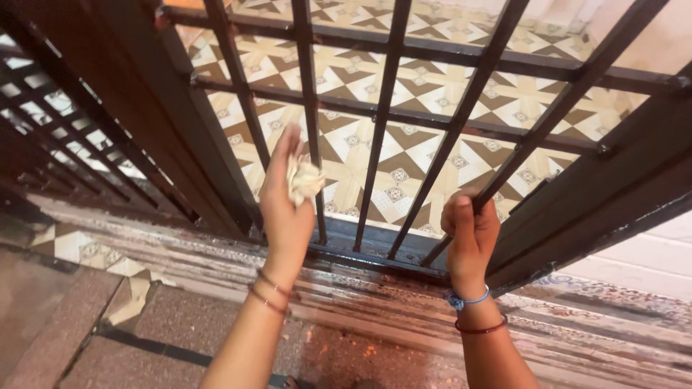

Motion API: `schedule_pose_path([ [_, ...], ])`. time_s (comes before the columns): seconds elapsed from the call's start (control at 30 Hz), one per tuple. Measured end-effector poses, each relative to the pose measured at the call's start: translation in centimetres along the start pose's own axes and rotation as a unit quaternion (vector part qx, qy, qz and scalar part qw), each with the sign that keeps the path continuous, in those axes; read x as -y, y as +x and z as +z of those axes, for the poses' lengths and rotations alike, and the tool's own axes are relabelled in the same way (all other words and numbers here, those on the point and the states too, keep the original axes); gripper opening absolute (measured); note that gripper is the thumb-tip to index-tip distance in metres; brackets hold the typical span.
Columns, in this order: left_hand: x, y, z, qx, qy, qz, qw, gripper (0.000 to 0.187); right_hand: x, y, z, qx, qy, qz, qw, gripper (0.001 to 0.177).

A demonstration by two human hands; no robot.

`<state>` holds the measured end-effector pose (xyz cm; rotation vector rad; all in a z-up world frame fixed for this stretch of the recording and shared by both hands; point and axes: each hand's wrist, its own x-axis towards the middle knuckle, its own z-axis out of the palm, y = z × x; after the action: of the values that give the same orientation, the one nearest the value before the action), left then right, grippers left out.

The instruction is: The person wipes the individual bars and horizontal rails of a black metal gate with a white cloth.

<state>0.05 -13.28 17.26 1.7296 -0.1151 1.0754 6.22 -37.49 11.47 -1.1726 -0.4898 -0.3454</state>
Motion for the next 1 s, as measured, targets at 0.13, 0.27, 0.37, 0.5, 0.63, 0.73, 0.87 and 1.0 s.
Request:
schedule_pose_path([
  [0.13,-0.4,1.0,1.4,-0.021,0.032,0.033,0.999,0.078,-0.7,-0.3,-0.5,-0.004,-0.01,-0.004,1.0,0.014],
  [0.27,-0.5,1.2,1.4,-0.018,0.029,0.039,0.999,0.084,-0.7,-0.2,-0.3,0.001,0.004,-0.014,1.0,0.016],
  [0.37,-0.3,1.7,1.1,-0.004,0.051,0.06,0.997,0.087,-0.6,-0.2,-0.1,-0.004,0.004,-0.024,1.0,0.016],
  [0.5,-0.8,2.0,1.7,0.043,0.023,0.044,0.998,0.083,-0.8,-0.3,-0.1,0.002,0.001,-0.037,0.999,0.016],
  [0.63,-1.6,2.6,3.1,0.03,-0.127,0.011,0.991,0.062,-1.2,-0.3,-0.5,0.013,0.005,-0.044,0.999,0.018],
  [0.73,-2.1,3.6,3.8,-0.02,-0.038,0.025,0.999,0.048,-1.6,-0.1,-0.7,0.015,0.007,-0.052,0.999,0.022],
  [0.87,-1.9,5.2,4.2,-0.045,-0.031,0.032,0.998,0.029,-2.3,0.0,-0.6,-0.001,0.03,-0.05,0.998,0.028],
  [1.0,-1.5,5.4,3.9,-0.035,0.008,0.042,0.998,0.033,-2.3,0.0,-0.4,-0.003,0.027,-0.06,0.998,0.036],
])
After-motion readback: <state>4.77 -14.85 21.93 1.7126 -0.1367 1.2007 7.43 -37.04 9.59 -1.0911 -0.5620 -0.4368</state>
